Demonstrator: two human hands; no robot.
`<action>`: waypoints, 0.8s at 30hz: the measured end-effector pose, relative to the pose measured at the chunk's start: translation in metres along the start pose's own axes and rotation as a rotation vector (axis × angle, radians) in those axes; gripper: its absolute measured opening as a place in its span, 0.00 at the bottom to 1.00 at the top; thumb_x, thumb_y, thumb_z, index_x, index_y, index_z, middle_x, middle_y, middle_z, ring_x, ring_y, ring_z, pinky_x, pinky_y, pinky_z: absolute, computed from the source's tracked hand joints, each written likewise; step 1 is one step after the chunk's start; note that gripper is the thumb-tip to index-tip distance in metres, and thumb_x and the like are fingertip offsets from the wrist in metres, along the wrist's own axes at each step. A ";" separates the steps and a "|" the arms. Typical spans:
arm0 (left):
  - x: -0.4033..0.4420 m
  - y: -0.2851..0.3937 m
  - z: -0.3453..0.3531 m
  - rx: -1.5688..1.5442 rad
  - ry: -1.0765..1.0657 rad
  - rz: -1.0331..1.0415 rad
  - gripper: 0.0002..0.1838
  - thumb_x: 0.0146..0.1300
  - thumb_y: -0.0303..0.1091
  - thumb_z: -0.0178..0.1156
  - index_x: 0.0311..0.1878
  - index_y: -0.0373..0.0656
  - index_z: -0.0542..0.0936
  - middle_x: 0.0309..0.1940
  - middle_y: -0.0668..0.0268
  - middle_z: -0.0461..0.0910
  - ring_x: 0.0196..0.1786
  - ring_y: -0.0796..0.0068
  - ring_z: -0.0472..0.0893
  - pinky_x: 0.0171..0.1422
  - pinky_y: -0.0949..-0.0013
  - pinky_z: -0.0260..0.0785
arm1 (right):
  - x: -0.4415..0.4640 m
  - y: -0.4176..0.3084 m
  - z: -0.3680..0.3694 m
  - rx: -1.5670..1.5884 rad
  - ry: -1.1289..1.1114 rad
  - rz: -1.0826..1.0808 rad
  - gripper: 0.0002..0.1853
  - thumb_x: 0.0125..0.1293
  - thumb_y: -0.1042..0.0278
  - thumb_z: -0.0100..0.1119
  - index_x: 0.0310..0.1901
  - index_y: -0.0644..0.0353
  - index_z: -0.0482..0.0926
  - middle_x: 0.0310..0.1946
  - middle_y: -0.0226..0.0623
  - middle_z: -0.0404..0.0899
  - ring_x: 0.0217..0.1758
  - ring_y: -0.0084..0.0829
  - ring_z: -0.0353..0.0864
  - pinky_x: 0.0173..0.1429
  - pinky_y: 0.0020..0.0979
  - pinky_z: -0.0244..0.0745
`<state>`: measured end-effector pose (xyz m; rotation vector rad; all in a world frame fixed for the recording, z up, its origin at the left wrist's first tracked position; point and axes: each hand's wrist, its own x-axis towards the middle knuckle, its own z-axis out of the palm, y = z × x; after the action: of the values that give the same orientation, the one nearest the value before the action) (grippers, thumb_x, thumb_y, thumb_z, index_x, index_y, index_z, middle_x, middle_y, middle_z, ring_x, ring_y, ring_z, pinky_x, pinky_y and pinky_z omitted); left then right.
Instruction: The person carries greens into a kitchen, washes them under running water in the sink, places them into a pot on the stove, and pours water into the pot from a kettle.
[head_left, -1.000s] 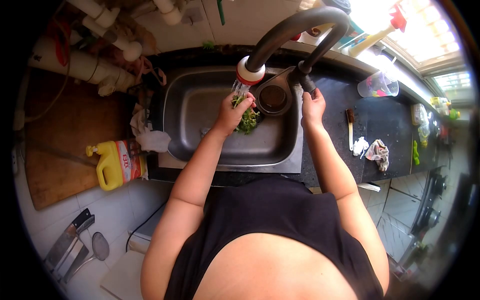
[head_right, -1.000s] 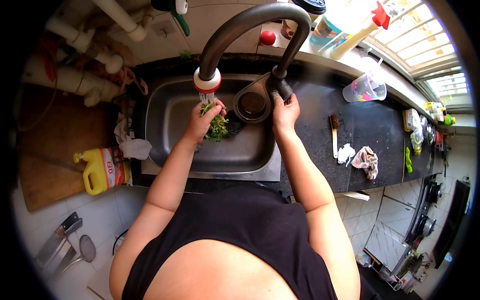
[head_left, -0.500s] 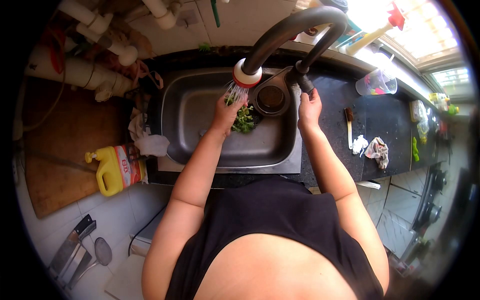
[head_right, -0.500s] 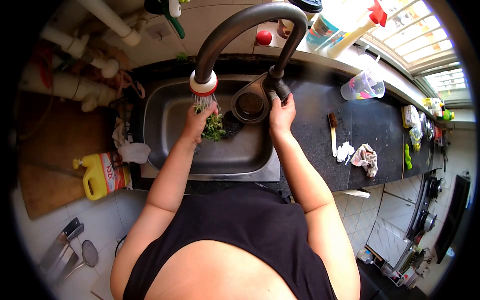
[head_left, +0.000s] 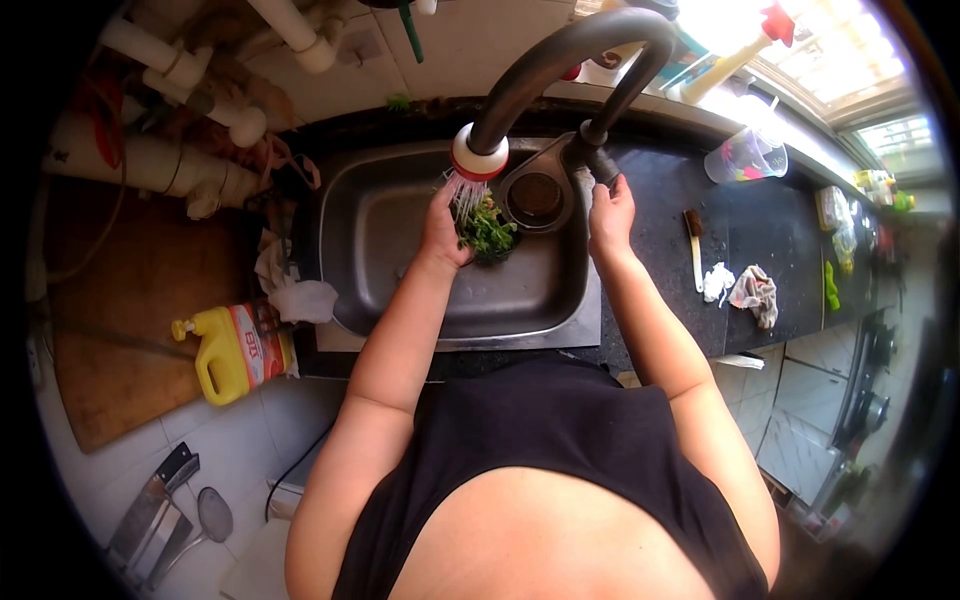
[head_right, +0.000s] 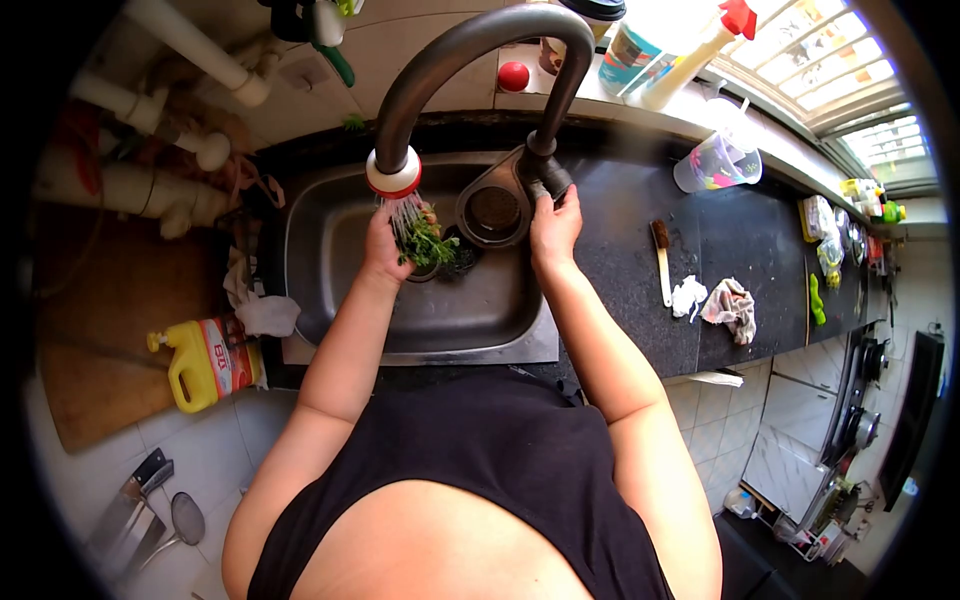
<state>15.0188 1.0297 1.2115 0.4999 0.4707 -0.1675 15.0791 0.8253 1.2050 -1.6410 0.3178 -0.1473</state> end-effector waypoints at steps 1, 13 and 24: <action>0.001 0.001 -0.001 0.011 0.005 0.018 0.15 0.61 0.45 0.49 0.34 0.41 0.73 0.24 0.62 0.75 0.27 0.69 0.77 0.31 0.67 0.73 | 0.001 0.001 0.000 -0.001 -0.008 0.007 0.18 0.56 0.75 0.49 0.50 0.70 0.68 0.41 0.40 0.76 0.45 0.27 0.74 0.51 0.25 0.66; -0.004 0.001 0.000 0.077 0.177 0.098 0.13 0.57 0.45 0.56 0.37 0.47 0.73 0.25 0.67 0.74 0.24 0.73 0.74 0.24 0.70 0.69 | 0.005 0.024 0.009 -0.175 0.066 -0.047 0.22 0.57 0.70 0.46 0.53 0.70 0.65 0.40 0.43 0.74 0.42 0.30 0.72 0.49 0.27 0.65; -0.023 -0.018 -0.040 0.291 0.357 0.174 0.23 0.60 0.58 0.49 0.20 0.52 0.59 0.15 0.74 0.56 0.13 0.79 0.58 0.16 0.74 0.51 | -0.021 0.003 0.019 -0.117 -0.097 0.052 0.41 0.54 0.60 0.54 0.62 0.75 0.47 0.58 0.56 0.57 0.63 0.42 0.56 0.65 0.31 0.51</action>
<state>14.9778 1.0349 1.1841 0.8600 0.7529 0.0237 15.0639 0.8499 1.2025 -1.7480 0.2987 -0.0095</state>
